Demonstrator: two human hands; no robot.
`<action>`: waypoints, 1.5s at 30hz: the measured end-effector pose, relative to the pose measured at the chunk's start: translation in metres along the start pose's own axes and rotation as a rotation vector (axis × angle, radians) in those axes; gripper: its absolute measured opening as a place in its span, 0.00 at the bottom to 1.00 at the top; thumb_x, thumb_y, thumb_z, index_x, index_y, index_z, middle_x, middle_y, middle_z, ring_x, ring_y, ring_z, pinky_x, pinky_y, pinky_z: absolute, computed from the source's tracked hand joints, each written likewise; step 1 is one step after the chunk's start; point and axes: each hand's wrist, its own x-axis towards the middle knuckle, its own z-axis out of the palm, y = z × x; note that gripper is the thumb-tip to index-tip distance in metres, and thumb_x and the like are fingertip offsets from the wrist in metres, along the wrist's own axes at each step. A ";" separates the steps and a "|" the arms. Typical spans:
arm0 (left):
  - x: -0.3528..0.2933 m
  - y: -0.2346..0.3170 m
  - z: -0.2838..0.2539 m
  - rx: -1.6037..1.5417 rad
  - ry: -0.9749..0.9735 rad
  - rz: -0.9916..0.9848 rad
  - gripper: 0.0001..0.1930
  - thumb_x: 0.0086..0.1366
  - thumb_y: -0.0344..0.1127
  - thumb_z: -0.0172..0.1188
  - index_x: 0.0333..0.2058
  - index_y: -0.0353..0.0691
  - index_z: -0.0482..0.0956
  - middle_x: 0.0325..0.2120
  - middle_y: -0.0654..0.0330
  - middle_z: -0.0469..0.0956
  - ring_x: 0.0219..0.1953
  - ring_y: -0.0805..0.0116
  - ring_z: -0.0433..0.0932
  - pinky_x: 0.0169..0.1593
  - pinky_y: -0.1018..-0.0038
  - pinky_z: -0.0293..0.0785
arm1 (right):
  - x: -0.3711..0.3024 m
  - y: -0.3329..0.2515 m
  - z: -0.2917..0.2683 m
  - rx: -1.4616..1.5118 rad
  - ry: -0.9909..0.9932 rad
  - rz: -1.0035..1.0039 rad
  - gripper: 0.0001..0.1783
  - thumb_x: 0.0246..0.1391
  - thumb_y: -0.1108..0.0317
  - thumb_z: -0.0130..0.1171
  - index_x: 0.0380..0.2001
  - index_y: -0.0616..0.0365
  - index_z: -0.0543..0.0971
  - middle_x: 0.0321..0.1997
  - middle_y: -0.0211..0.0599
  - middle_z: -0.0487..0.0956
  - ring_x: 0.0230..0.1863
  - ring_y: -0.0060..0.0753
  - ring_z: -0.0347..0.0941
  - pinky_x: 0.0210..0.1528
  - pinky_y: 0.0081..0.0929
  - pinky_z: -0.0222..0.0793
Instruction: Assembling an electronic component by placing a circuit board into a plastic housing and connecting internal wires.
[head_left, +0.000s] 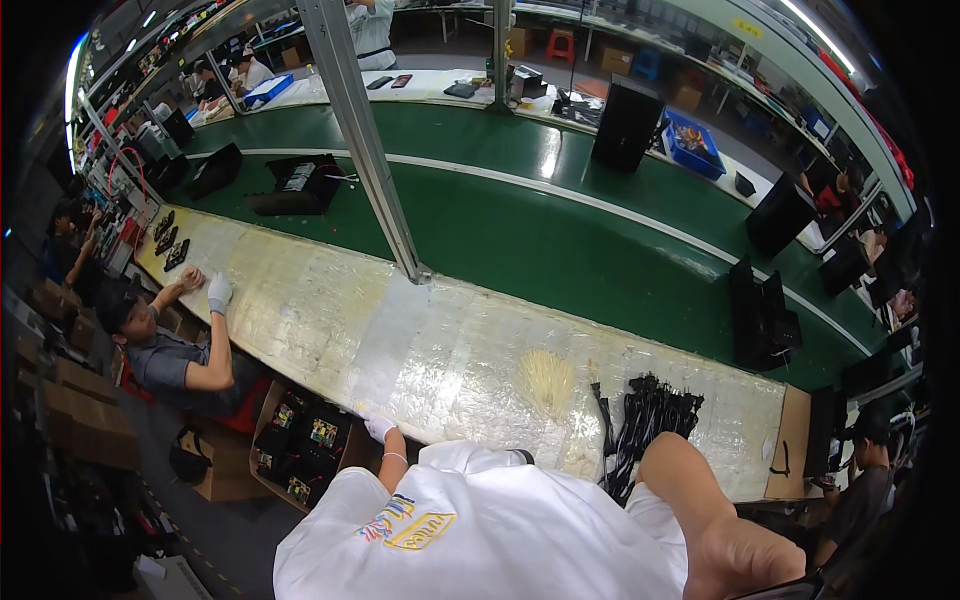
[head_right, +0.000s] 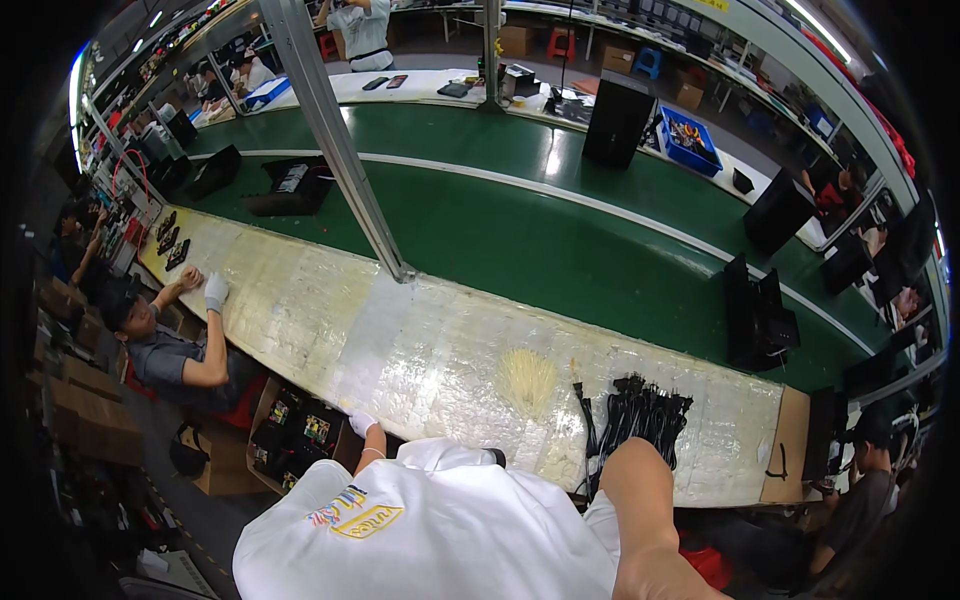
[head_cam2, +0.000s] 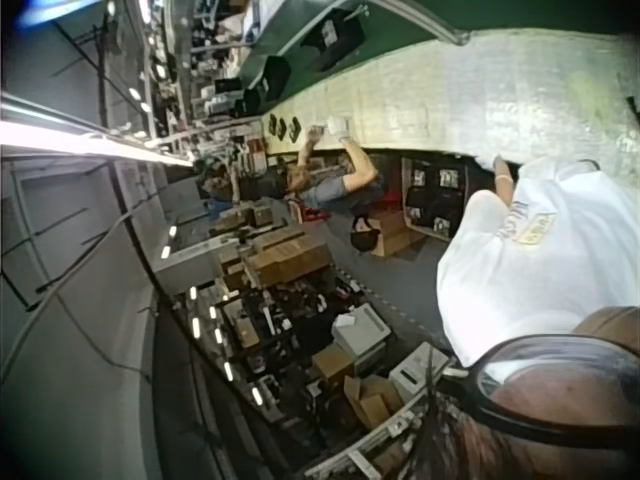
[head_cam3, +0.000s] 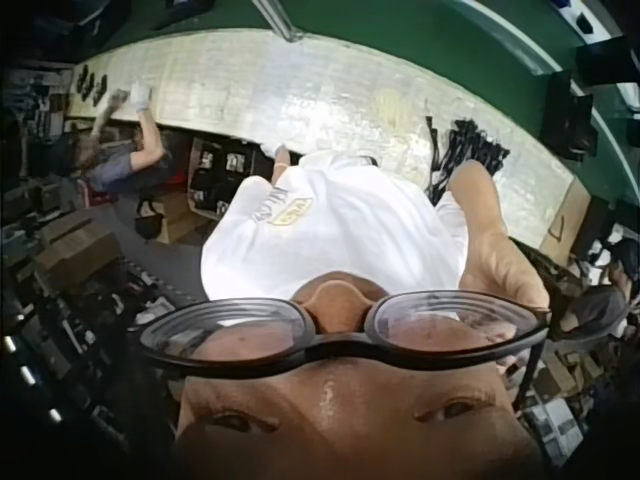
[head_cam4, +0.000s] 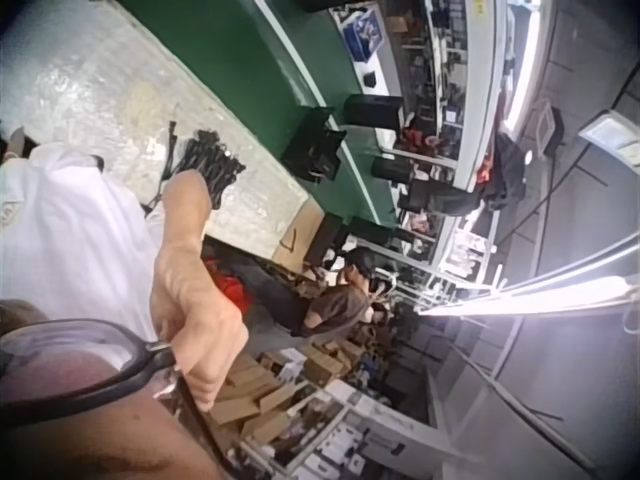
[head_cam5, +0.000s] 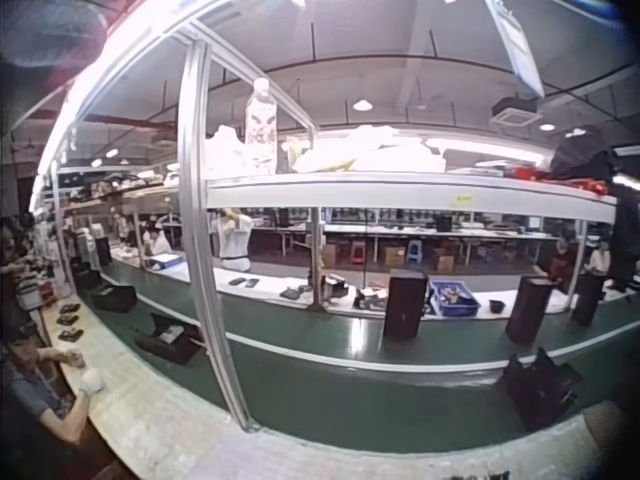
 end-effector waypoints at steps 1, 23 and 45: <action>-0.008 0.013 -0.009 0.004 -0.004 0.001 0.22 0.73 0.41 0.35 0.55 0.30 0.63 0.42 0.40 0.76 0.45 0.47 0.77 0.47 0.60 0.76 | -0.002 -0.002 -0.002 -0.003 -0.002 0.004 0.12 0.54 0.75 0.54 0.42 0.66 0.77 0.44 0.40 0.81 0.48 0.36 0.76 0.56 0.41 0.70; 0.028 -0.022 0.029 0.071 0.029 -0.060 0.18 0.71 0.37 0.38 0.56 0.39 0.61 0.43 0.43 0.76 0.43 0.51 0.79 0.45 0.62 0.77 | 0.000 -0.011 -0.011 -0.100 -0.057 0.009 0.20 0.54 0.74 0.53 0.51 0.67 0.73 0.51 0.45 0.79 0.54 0.35 0.74 0.62 0.41 0.65; 0.006 0.000 0.010 -0.007 -0.042 -0.080 0.21 0.73 0.44 0.32 0.56 0.37 0.62 0.45 0.41 0.75 0.45 0.46 0.77 0.47 0.60 0.76 | -0.001 -0.018 -0.009 -0.183 -0.109 0.089 0.17 0.56 0.75 0.54 0.49 0.66 0.75 0.52 0.42 0.78 0.55 0.33 0.73 0.61 0.40 0.66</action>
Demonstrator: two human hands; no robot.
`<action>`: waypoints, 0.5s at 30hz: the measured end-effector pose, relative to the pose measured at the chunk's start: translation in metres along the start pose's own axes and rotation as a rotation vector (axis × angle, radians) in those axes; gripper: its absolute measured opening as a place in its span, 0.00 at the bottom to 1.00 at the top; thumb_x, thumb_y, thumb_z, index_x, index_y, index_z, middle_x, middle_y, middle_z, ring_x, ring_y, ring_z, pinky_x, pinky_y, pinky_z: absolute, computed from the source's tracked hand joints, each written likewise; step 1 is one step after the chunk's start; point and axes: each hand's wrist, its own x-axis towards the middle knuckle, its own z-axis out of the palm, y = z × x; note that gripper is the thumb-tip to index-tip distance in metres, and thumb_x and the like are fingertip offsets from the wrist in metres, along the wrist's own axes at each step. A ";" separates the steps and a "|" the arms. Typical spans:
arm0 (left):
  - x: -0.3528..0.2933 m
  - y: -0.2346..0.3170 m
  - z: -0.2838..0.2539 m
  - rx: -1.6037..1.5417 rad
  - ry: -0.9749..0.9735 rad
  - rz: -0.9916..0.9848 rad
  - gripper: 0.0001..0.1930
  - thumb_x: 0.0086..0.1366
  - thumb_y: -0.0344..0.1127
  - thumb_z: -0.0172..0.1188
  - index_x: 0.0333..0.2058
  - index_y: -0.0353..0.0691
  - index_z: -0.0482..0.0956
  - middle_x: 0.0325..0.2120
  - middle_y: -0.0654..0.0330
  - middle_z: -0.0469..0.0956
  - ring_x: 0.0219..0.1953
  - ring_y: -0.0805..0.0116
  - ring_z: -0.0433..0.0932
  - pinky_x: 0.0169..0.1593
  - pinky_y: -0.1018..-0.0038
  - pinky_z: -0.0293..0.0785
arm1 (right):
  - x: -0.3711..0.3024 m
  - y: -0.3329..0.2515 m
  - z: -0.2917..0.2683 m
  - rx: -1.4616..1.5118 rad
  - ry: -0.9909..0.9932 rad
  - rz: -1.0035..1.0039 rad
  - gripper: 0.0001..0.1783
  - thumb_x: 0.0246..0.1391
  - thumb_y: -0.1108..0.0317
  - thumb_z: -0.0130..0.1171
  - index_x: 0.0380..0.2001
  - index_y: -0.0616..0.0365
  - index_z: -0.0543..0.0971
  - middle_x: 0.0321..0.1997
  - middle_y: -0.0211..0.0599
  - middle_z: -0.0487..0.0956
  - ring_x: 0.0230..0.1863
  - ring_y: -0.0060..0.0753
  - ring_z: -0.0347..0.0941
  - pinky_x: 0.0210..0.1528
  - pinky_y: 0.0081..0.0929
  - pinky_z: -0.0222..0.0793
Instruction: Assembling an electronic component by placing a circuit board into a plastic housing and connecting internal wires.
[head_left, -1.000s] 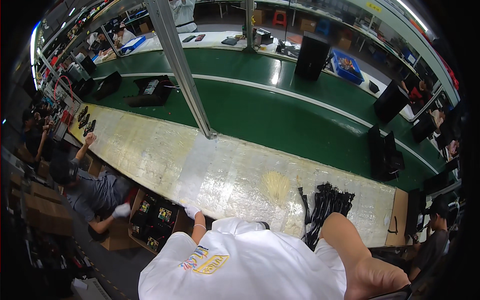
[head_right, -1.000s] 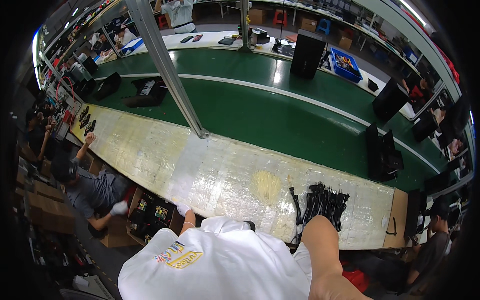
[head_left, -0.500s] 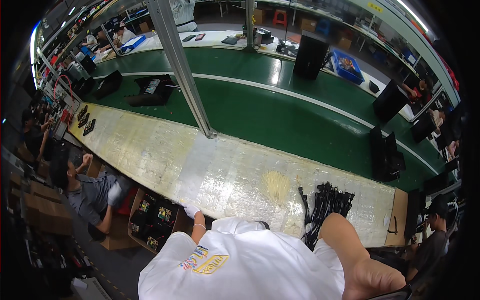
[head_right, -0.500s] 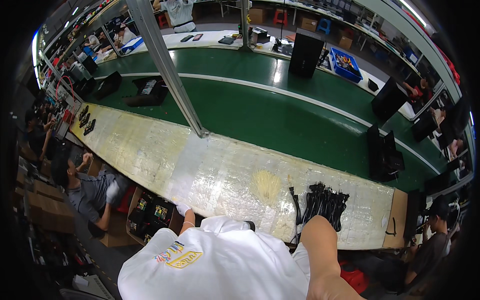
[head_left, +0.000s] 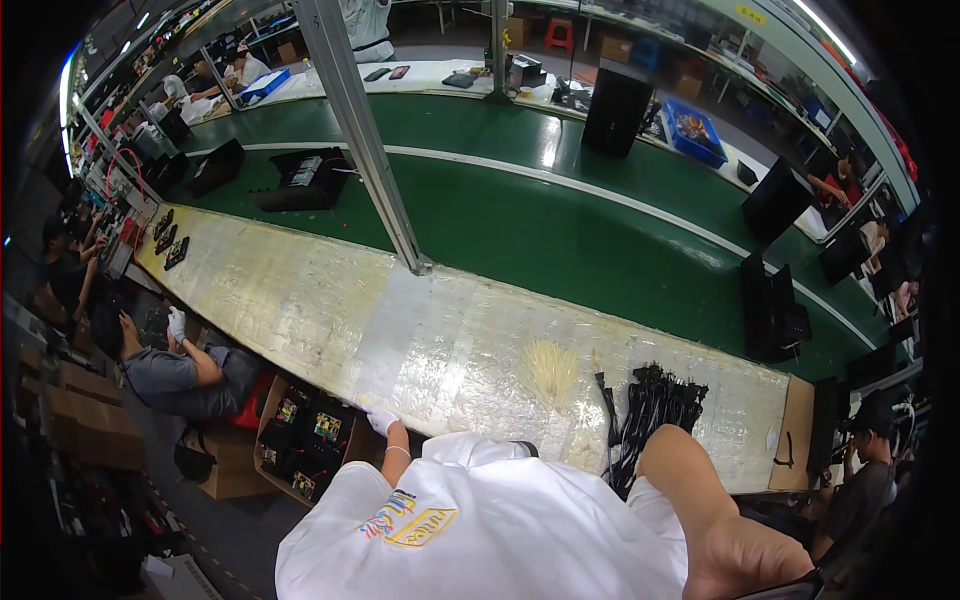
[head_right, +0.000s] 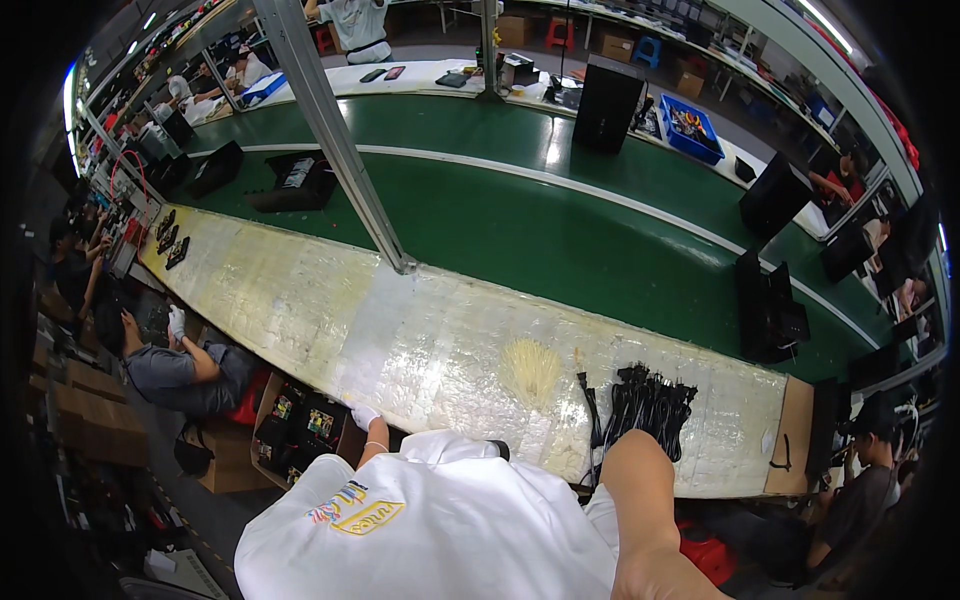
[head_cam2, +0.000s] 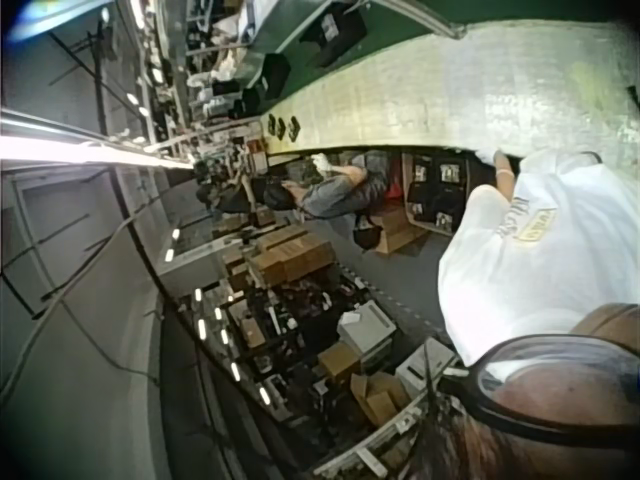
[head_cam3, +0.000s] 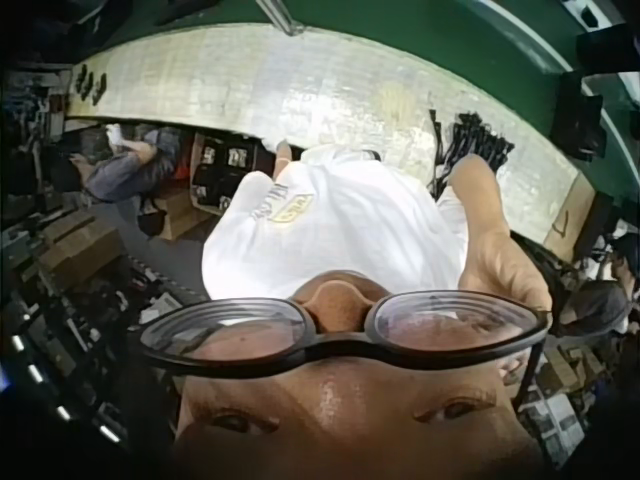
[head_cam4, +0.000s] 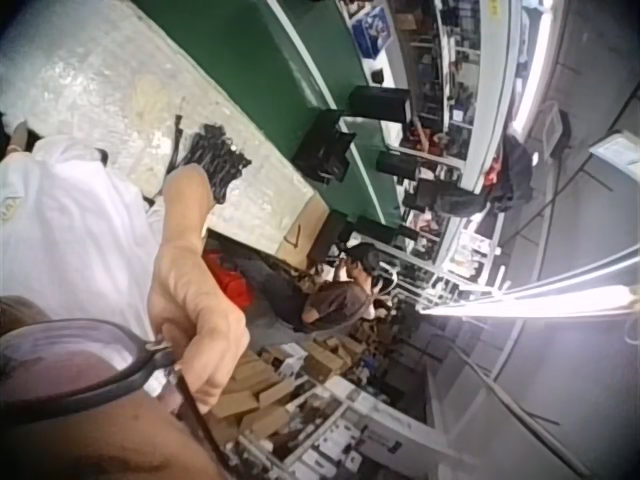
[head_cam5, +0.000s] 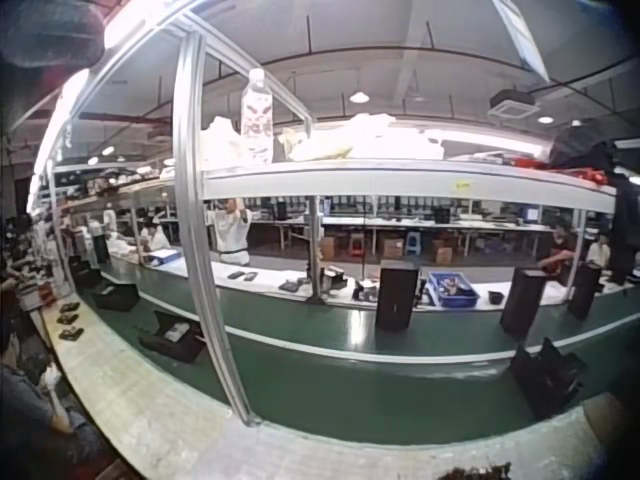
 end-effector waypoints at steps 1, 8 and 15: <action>0.002 -0.002 0.000 0.000 0.003 -0.001 0.21 0.73 0.44 0.32 0.56 0.37 0.62 0.45 0.41 0.75 0.45 0.46 0.77 0.47 0.60 0.76 | 0.001 0.001 0.001 0.002 0.003 0.000 0.17 0.56 0.75 0.54 0.49 0.66 0.75 0.52 0.42 0.78 0.55 0.33 0.73 0.61 0.40 0.66; -0.004 0.011 -0.015 -0.165 -0.060 -0.122 0.27 0.73 0.49 0.28 0.52 0.31 0.67 0.45 0.38 0.75 0.47 0.43 0.76 0.49 0.58 0.73 | 0.000 0.003 0.003 0.078 0.044 -0.042 0.17 0.55 0.76 0.54 0.48 0.67 0.76 0.51 0.44 0.79 0.55 0.35 0.74 0.61 0.42 0.66; -0.025 0.028 -0.026 -0.400 0.030 -0.236 0.39 0.71 0.59 0.26 0.47 0.24 0.73 0.46 0.35 0.75 0.49 0.41 0.73 0.53 0.57 0.69 | -0.004 0.002 0.005 0.075 0.075 -0.063 0.17 0.55 0.76 0.54 0.49 0.67 0.76 0.51 0.42 0.79 0.55 0.34 0.73 0.62 0.43 0.65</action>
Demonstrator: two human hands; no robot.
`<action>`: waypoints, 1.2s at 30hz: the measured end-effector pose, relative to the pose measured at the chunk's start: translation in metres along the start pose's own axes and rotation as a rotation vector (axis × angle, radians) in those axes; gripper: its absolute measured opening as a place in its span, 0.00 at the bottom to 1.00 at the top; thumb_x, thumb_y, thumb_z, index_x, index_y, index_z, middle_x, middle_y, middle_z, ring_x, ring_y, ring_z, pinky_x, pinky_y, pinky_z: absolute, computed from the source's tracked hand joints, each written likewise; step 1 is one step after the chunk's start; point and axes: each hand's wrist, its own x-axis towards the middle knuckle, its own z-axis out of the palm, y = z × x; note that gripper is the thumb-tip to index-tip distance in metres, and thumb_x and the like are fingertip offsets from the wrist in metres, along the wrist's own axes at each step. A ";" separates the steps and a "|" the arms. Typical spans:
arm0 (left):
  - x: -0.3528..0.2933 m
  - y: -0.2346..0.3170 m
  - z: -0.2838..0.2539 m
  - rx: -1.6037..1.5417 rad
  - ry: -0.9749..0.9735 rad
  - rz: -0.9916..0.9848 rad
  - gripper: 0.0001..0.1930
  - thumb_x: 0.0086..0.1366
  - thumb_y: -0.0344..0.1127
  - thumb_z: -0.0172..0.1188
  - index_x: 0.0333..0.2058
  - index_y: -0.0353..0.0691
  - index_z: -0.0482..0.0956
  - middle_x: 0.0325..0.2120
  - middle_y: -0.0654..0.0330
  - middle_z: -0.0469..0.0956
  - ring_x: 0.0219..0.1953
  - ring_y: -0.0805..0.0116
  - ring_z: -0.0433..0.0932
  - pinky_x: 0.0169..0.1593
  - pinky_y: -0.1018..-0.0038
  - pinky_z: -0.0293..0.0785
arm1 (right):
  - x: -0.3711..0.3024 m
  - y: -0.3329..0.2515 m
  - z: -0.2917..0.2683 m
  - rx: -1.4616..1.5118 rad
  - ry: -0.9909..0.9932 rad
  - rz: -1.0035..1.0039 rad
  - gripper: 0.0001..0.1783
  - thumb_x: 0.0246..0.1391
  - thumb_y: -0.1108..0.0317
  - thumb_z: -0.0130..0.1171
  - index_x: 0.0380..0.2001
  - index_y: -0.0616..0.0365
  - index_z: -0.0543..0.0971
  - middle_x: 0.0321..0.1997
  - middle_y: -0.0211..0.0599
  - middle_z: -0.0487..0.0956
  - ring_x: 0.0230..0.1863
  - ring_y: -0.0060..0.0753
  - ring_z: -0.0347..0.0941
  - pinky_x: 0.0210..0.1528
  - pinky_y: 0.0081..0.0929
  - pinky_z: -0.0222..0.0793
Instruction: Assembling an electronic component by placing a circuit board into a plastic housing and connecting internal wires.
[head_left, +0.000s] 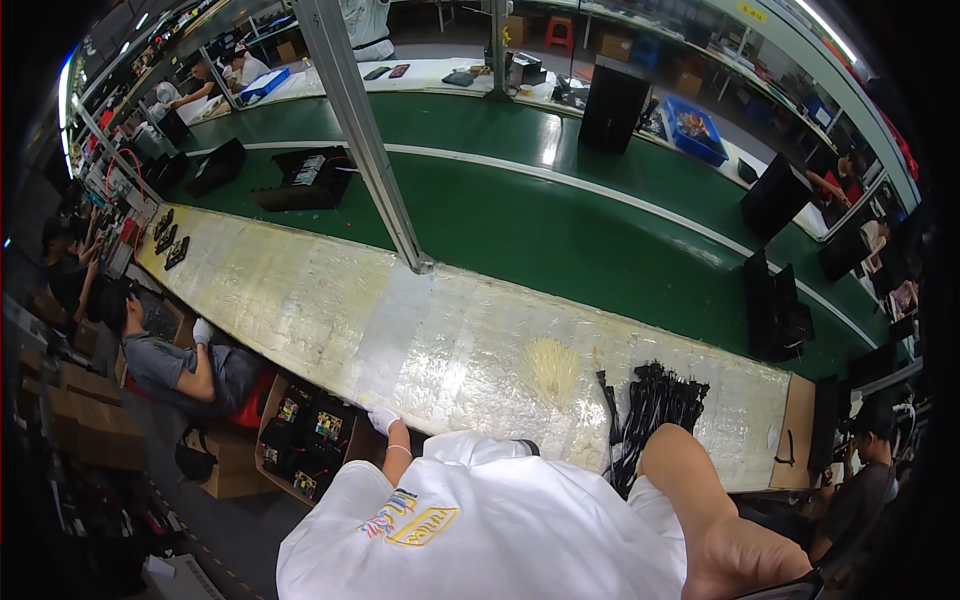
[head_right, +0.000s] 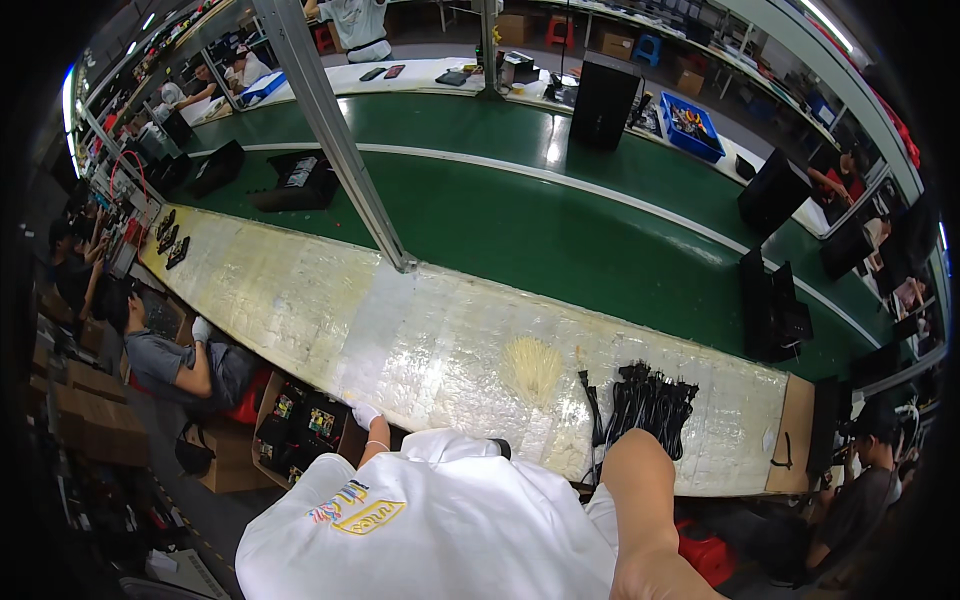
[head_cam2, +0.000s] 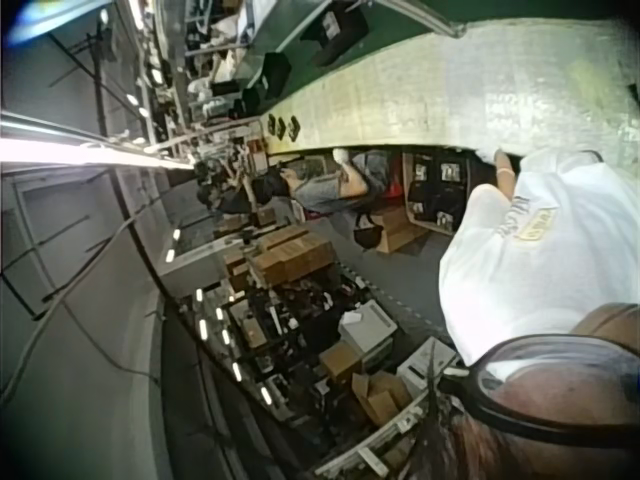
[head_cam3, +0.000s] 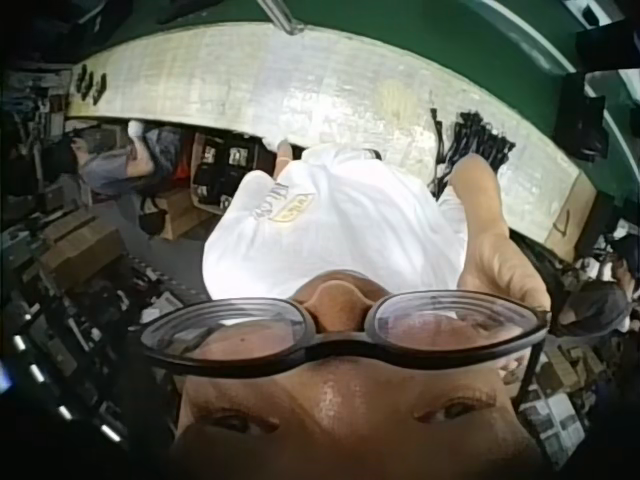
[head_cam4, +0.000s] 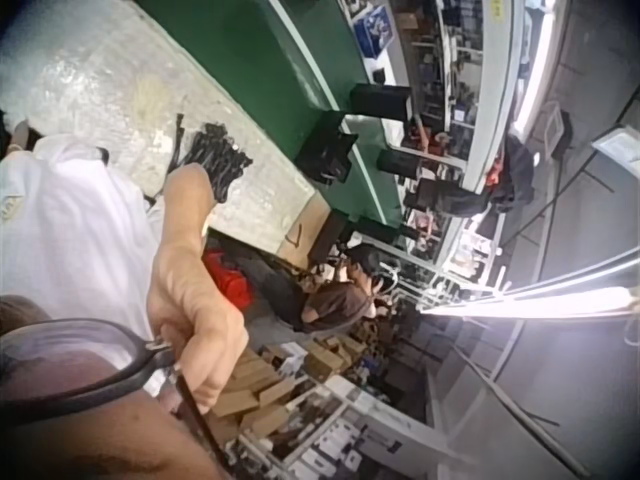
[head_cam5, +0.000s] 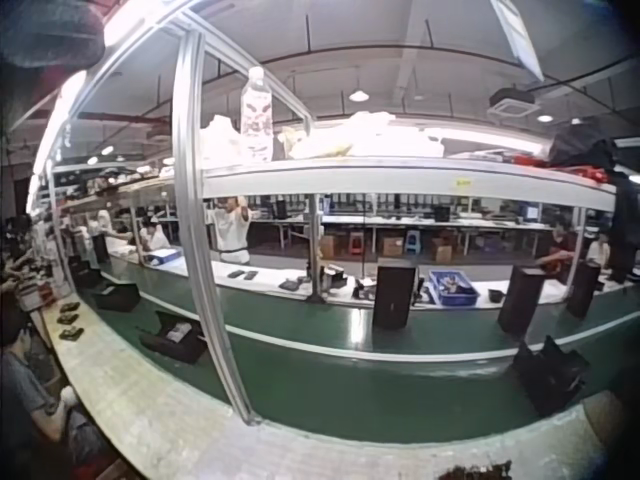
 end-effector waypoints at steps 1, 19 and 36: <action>0.006 -0.003 -0.001 -0.002 0.005 0.000 0.39 0.71 0.59 0.26 0.47 0.24 0.73 0.46 0.35 0.75 0.49 0.41 0.73 0.53 0.57 0.69 | 0.002 0.000 0.000 0.003 0.005 -0.001 0.17 0.55 0.76 0.54 0.49 0.67 0.76 0.51 0.42 0.79 0.55 0.34 0.73 0.62 0.43 0.65; 0.034 -0.036 0.017 0.550 -0.055 0.364 0.20 0.72 0.42 0.35 0.54 0.34 0.63 0.44 0.41 0.76 0.45 0.46 0.77 0.47 0.60 0.76 | 0.003 -0.010 0.003 -0.081 -0.018 0.061 0.17 0.59 0.72 0.52 0.50 0.65 0.74 0.55 0.40 0.77 0.57 0.32 0.71 0.62 0.42 0.63; -0.007 0.001 -0.009 0.539 -0.027 0.381 0.17 0.70 0.35 0.41 0.55 0.38 0.61 0.38 0.44 0.76 0.41 0.49 0.78 0.42 0.62 0.78 | -0.001 -0.003 0.009 0.045 0.045 0.090 0.17 0.55 0.73 0.56 0.48 0.66 0.76 0.50 0.41 0.79 0.54 0.35 0.74 0.60 0.41 0.67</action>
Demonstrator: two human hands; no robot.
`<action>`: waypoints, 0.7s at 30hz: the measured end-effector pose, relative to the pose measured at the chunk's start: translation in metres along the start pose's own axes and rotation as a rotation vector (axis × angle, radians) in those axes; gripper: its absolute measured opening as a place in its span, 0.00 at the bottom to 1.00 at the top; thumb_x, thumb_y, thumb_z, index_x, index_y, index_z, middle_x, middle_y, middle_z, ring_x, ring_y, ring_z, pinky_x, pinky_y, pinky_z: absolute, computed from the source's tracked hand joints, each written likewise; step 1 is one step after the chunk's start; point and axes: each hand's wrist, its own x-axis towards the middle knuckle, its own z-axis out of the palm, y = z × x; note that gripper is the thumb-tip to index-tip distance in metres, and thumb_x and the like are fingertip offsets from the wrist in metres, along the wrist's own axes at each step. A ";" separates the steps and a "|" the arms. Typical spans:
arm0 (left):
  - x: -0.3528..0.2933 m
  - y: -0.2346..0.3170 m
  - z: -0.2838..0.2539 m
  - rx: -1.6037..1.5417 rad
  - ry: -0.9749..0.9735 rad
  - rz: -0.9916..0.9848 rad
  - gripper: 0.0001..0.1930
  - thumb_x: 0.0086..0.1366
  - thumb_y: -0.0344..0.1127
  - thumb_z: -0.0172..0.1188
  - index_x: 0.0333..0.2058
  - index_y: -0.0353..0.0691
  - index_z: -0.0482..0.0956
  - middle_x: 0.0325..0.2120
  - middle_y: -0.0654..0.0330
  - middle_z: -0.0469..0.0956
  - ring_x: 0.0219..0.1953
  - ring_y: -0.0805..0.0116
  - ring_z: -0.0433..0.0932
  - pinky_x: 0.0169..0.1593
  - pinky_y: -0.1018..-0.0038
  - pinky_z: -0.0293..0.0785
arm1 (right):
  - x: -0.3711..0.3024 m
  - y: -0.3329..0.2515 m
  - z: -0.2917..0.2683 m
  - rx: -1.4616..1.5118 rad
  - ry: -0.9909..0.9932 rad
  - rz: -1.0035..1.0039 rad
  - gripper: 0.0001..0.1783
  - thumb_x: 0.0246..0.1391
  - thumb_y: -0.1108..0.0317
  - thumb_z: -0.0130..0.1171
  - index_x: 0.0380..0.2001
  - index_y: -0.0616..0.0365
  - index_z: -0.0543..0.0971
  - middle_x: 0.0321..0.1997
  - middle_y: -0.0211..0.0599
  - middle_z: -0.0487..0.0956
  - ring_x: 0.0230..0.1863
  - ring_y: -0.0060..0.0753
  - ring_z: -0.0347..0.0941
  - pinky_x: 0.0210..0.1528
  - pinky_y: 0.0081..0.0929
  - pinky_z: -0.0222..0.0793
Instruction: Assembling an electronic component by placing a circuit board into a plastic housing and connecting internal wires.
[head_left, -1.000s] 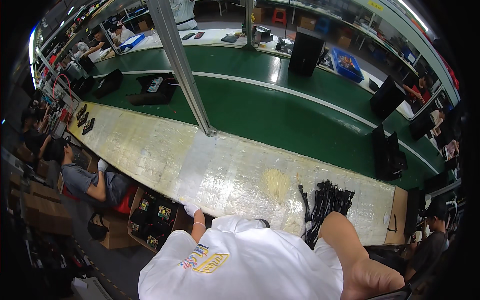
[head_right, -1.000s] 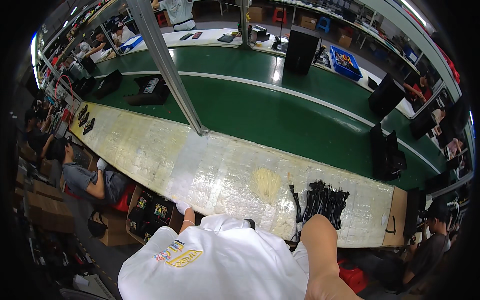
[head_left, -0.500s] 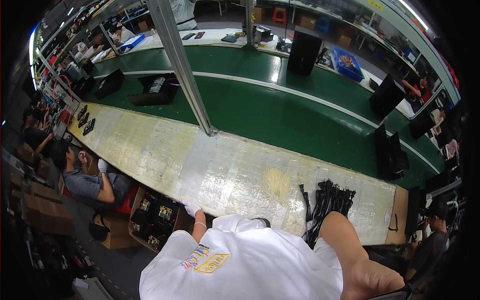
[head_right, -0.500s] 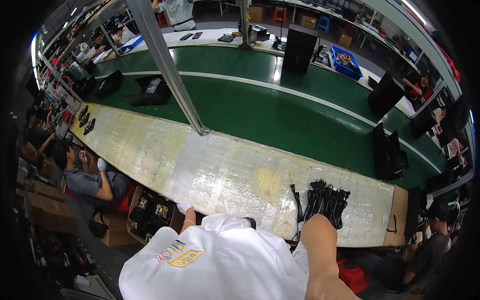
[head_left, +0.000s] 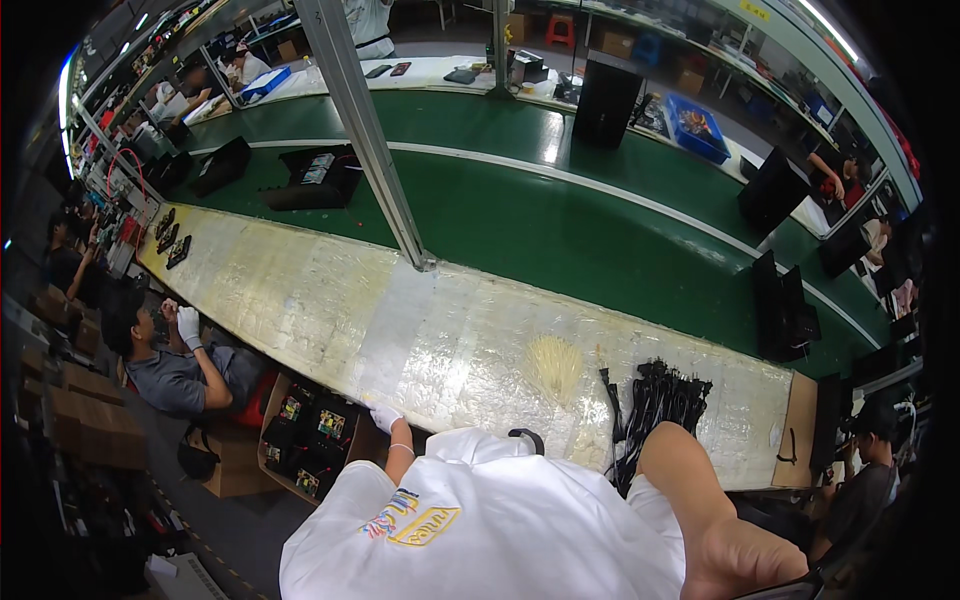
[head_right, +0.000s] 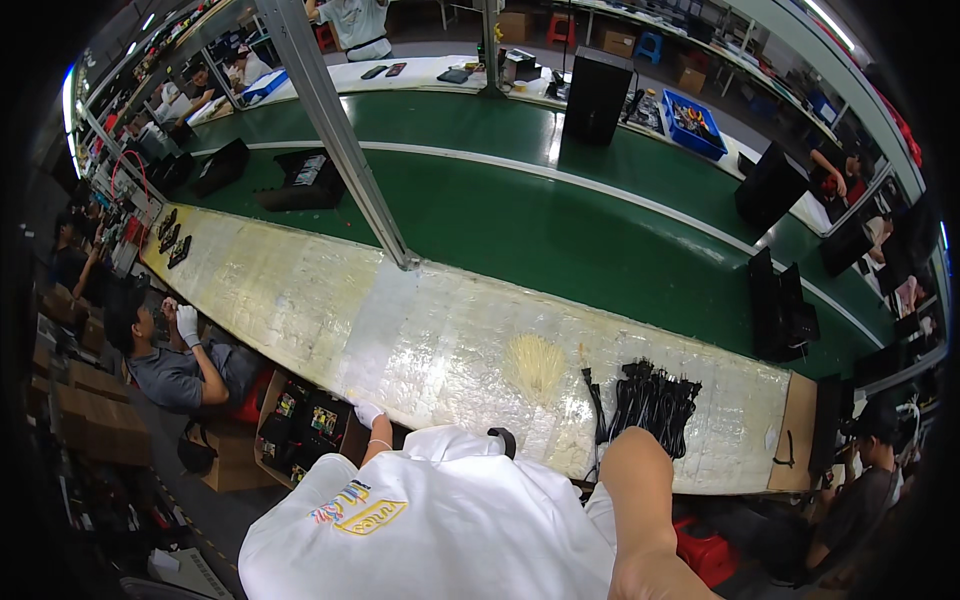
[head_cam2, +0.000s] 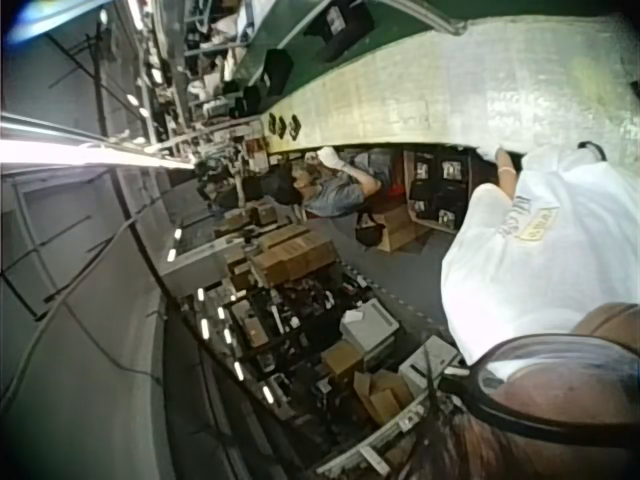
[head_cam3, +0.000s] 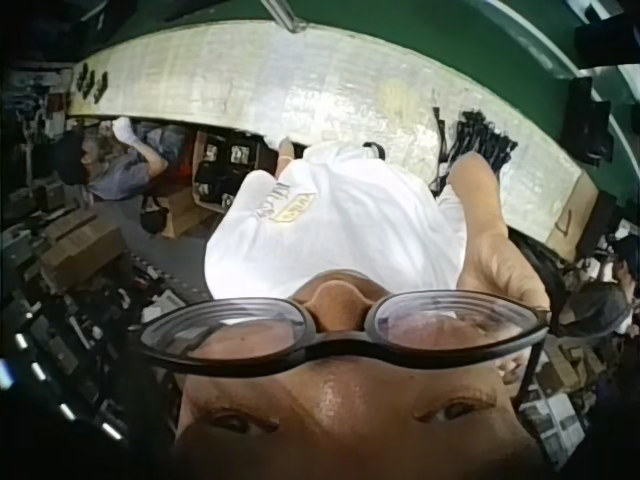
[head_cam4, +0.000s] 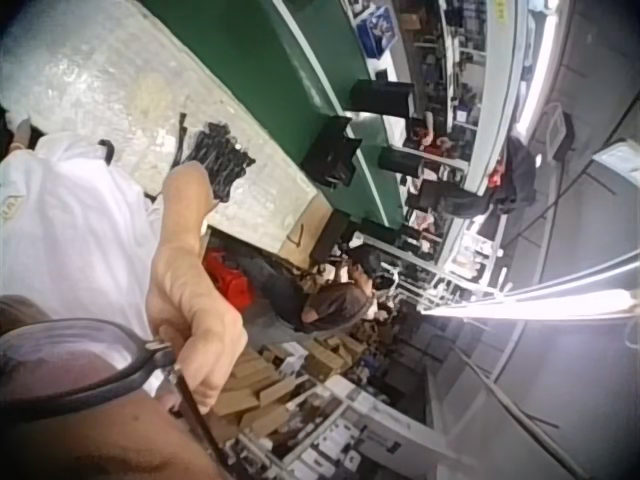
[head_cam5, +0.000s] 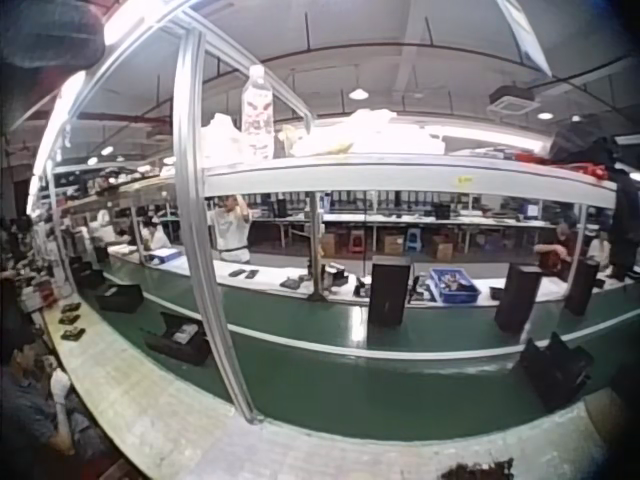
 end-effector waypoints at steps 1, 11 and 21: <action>0.003 -0.002 0.000 -0.001 0.004 -0.003 0.17 0.70 0.35 0.41 0.55 0.38 0.61 0.38 0.44 0.76 0.41 0.49 0.78 0.42 0.62 0.78 | 0.001 0.000 -0.001 0.004 0.003 0.000 0.17 0.55 0.73 0.56 0.48 0.66 0.76 0.50 0.41 0.79 0.54 0.35 0.74 0.60 0.41 0.67; 0.015 -0.014 0.006 -0.170 -0.030 -0.136 0.17 0.70 0.36 0.40 0.55 0.37 0.62 0.39 0.44 0.77 0.42 0.50 0.78 0.42 0.63 0.78 | 0.000 0.002 -0.004 -0.080 -0.017 -0.088 0.16 0.56 0.74 0.54 0.48 0.66 0.76 0.50 0.42 0.79 0.55 0.35 0.73 0.61 0.41 0.65; 0.018 -0.016 0.010 -0.024 -0.011 -0.052 0.18 0.71 0.35 0.39 0.57 0.38 0.59 0.40 0.44 0.77 0.41 0.49 0.79 0.41 0.62 0.78 | 0.005 0.000 -0.003 -0.187 -0.075 -0.018 0.16 0.55 0.76 0.54 0.47 0.66 0.76 0.52 0.42 0.78 0.55 0.34 0.73 0.60 0.40 0.65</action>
